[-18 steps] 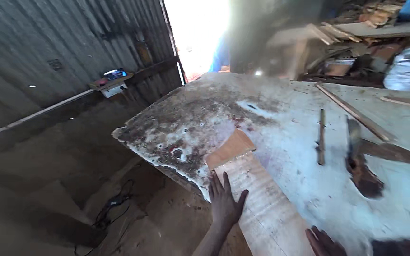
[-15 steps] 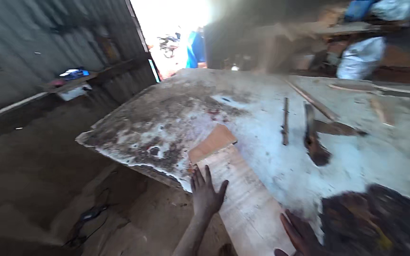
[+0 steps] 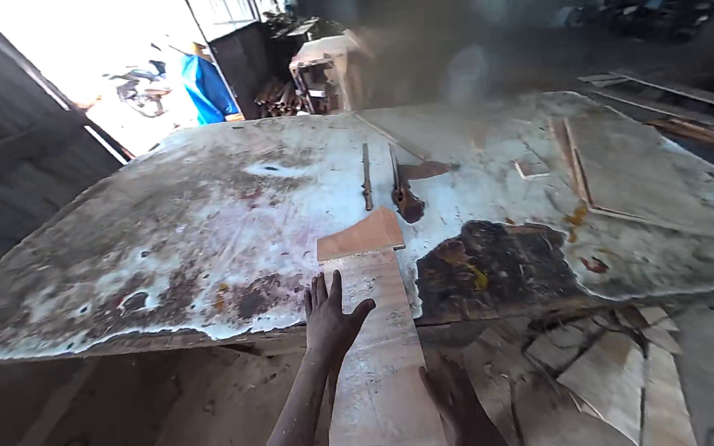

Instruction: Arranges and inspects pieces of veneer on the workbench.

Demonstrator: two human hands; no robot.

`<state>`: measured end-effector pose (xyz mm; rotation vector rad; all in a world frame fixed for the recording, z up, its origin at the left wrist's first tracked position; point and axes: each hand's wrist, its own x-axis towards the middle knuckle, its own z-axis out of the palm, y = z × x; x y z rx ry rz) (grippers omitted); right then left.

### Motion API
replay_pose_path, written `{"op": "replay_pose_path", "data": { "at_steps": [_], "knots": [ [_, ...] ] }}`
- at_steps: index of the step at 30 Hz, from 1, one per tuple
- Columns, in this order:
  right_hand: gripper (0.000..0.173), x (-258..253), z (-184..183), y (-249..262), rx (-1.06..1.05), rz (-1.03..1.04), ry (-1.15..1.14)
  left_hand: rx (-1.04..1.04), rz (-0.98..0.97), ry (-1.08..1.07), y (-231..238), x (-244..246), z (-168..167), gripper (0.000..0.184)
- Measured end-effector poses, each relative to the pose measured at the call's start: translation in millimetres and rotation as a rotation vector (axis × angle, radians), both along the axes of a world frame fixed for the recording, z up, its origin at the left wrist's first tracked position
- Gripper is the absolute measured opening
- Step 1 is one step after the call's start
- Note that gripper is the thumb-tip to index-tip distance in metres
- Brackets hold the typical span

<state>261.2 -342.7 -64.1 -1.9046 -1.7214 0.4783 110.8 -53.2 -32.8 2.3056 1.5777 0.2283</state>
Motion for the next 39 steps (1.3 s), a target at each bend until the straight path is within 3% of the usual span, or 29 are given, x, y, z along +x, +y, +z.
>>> {"op": "replay_pose_path", "data": {
  "at_steps": [5,14,24,39],
  "knots": [
    [0.132,4,-8,4,0.067,0.050,-0.045,-0.010,-0.001,0.066,1,32,4,0.126],
    [0.135,12,-19,40,0.242,0.005,-0.111,-0.063,-0.078,0.002,48,38,3,0.123],
    [0.136,23,-19,68,0.281,-0.036,-0.182,-0.063,-0.116,0.030,83,46,0,0.120],
    [0.133,29,-10,73,0.169,-0.007,-0.147,-0.077,-0.084,0.020,82,50,3,0.119]
  ]
}}
